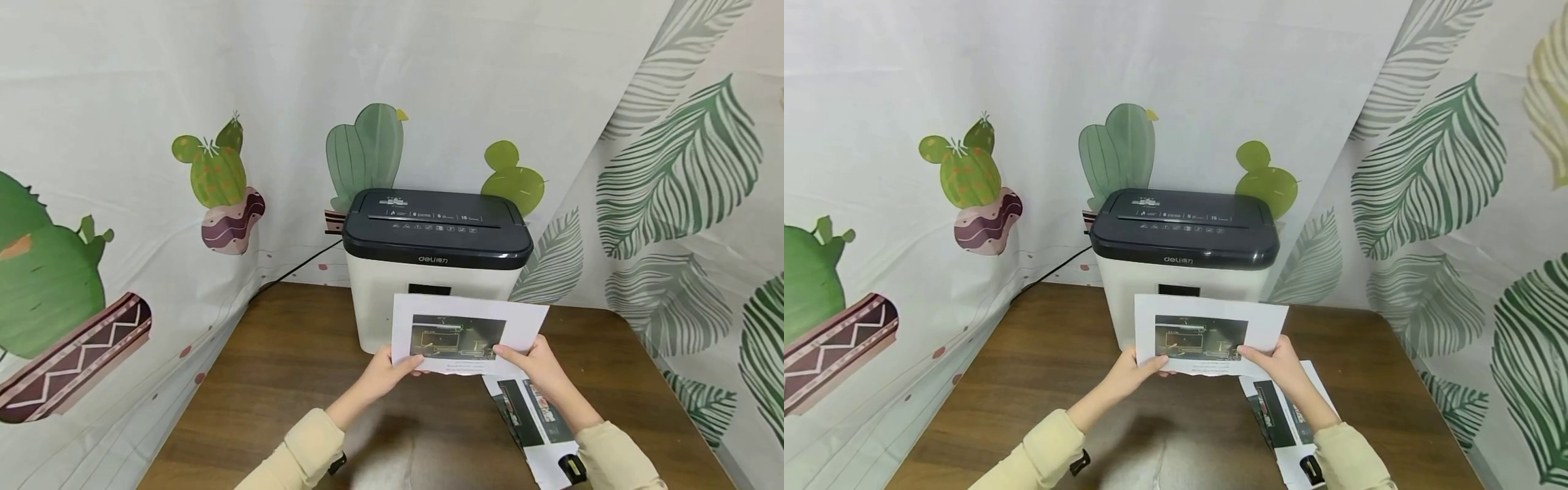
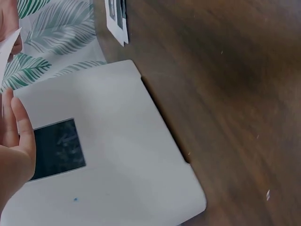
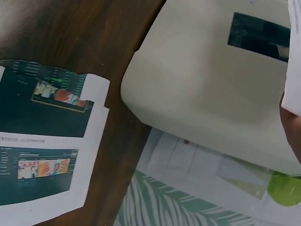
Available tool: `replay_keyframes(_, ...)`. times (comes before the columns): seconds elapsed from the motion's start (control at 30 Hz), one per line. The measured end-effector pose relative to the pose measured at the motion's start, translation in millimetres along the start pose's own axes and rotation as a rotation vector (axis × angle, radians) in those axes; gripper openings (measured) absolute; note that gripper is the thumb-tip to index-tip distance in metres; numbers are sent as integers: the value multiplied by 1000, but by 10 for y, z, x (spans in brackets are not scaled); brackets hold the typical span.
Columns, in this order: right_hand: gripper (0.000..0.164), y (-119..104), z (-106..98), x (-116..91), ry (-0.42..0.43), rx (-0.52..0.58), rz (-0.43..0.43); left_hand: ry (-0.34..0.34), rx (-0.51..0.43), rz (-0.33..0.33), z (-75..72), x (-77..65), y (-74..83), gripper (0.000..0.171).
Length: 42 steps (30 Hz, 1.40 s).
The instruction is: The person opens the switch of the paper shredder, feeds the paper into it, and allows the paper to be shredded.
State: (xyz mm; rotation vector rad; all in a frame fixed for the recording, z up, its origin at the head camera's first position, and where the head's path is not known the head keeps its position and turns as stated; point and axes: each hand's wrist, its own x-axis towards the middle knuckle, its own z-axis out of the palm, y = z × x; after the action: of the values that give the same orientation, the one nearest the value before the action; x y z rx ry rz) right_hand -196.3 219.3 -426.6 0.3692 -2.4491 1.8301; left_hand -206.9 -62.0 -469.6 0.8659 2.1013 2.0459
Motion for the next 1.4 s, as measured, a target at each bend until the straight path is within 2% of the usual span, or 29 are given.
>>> replay_keyframes(0.13,18,-79,28,45,65,-15,18,82,86,-20,-73,15,95,22)
replay_keyframes(0.23,14,-143,35,73,97,-25,14,154,116,-23,-127,37,192,18)
replay_keyframes(0.4,13,-246,34,127,95,-16,-12,253,114,13,-208,113,410,16)
replay_keyframes(0.6,10,-394,40,192,85,-26,-52,318,145,48,-313,240,623,17)
replay_keyframes(0.87,13,-625,21,294,89,-47,-87,330,205,97,-443,399,805,17)
replay_keyframes(1.07,18,-758,-4,372,62,-25,-130,326,260,96,-548,479,960,18)
replay_keyframes(1.4,25,-900,-76,546,6,-14,-196,208,339,77,-762,623,1174,14)
